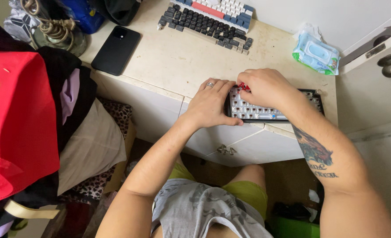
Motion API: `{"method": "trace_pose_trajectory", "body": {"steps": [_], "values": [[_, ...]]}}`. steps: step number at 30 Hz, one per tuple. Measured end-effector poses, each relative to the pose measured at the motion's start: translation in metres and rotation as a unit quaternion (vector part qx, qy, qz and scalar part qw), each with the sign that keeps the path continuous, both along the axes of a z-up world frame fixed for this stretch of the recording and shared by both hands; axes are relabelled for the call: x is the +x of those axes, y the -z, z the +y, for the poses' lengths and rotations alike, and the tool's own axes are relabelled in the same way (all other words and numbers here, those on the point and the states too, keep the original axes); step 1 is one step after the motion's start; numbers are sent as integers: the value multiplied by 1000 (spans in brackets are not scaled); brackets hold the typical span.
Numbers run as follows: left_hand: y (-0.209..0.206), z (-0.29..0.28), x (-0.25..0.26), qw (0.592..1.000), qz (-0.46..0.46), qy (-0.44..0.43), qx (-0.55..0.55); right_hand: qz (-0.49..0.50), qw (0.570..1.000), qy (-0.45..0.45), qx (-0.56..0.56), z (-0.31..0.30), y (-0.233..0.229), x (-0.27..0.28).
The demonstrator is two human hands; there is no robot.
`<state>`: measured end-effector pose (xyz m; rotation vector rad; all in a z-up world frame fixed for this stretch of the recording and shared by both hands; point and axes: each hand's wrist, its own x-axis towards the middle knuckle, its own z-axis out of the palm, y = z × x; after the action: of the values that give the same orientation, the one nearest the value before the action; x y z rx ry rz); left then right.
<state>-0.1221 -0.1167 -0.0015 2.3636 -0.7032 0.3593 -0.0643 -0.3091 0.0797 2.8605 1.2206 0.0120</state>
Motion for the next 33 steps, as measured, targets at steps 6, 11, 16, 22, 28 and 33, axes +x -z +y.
{"method": "trace_pose_trajectory", "body": {"steps": [6,11,16,22,28,33], "values": [[0,0,0,1000,-7,6,-10,-30,999,-6,-26,0,5,-6],[3,0,1,1000,3,1,-3,-2,1000,10,5,-3,2,-6],[6,-1,2,1000,4,4,-6,6,999,34,27,-10,4,-6],[7,0,2,1000,-5,4,-9,19,999,9,28,-8,7,2],[9,-3,2,1000,-14,-4,7,22,999,-26,6,-4,10,10],[9,-3,3,1000,-9,0,18,56,998,-25,24,-4,6,16]]}}
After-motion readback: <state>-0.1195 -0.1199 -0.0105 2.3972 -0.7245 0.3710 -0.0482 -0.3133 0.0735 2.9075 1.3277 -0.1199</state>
